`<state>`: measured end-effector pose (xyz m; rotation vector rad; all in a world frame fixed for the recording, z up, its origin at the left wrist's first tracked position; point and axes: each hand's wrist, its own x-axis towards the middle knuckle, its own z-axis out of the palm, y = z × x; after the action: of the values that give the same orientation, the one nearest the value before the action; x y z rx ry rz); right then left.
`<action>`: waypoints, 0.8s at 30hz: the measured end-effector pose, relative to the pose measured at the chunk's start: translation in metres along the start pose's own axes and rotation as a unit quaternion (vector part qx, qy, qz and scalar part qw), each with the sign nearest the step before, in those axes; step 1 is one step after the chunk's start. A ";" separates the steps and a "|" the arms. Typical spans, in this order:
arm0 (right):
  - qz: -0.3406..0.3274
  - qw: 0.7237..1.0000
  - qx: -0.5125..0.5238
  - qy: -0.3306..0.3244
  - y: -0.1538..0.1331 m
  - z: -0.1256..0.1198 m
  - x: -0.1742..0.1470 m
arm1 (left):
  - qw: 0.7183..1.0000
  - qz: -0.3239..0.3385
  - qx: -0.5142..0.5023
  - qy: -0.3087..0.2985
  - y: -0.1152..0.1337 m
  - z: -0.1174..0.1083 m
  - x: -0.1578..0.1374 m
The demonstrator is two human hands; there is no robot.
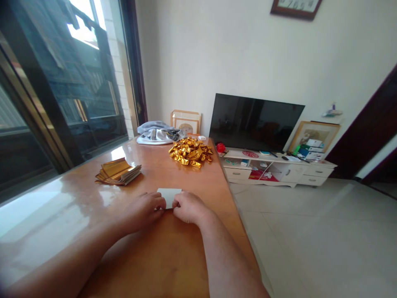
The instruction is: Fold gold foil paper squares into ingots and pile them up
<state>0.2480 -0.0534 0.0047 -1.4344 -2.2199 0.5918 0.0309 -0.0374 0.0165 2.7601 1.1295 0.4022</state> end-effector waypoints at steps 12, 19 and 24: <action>0.064 0.995 0.078 -0.011 0.013 0.007 0.006 | 0.977 -0.096 -0.191 -0.025 -0.039 0.000 -0.004; 0.121 0.990 0.071 0.004 0.019 0.012 0.012 | 0.969 -0.159 -0.190 -0.002 -0.042 0.004 0.000; 0.126 0.990 0.059 0.011 0.019 0.013 0.014 | 0.969 -0.175 -0.174 0.002 -0.047 0.010 0.003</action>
<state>0.2494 -0.0351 -0.0155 -1.6635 -1.9645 0.7713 0.0045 -0.0017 -0.0023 2.2103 1.3638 0.5030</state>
